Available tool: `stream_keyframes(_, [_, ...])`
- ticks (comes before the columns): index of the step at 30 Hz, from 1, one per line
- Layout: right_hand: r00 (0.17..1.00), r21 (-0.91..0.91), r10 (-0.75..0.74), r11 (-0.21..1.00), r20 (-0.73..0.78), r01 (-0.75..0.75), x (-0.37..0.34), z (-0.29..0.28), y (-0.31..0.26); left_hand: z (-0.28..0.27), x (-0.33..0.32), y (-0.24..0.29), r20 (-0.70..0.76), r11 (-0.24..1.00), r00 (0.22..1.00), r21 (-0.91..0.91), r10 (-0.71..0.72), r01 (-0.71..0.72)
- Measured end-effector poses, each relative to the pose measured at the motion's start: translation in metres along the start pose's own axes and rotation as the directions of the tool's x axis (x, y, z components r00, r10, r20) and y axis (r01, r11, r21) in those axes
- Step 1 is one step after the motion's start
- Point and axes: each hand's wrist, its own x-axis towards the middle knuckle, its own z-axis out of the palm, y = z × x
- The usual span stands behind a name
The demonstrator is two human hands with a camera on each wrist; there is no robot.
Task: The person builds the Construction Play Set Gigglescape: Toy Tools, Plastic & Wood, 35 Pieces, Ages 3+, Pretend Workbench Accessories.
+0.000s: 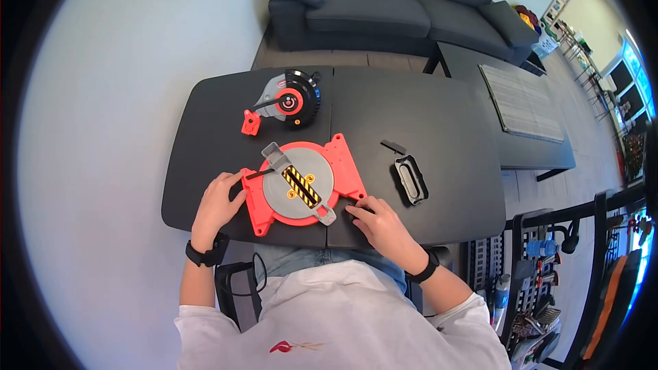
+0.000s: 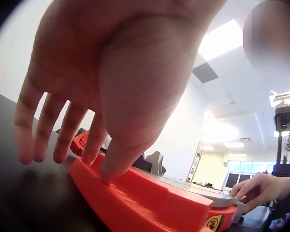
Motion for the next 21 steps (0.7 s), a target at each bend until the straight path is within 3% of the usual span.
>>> stream_keyframes(9, [1.0,0.051,0.003,0.999,-0.001,-0.003,-0.016,-0.025,0.014,0.005,0.005,0.007,-0.047,0.991,0.992,0.054,-0.118,0.121])
stream_keyframes(13, [0.999,0.033,-0.03,0.999,-0.017,0.03,-0.017,-0.025,0.02,0.011,0.01,0.004,-0.05,0.998,0.997,0.027,-0.051,0.052])
stream_keyframes(21, [0.988,0.027,0.096,0.995,-0.123,-0.093,-0.01,-0.029,0.019,0.01,0.011,0.012,-0.048,0.999,0.999,-0.054,-0.007,0.004])
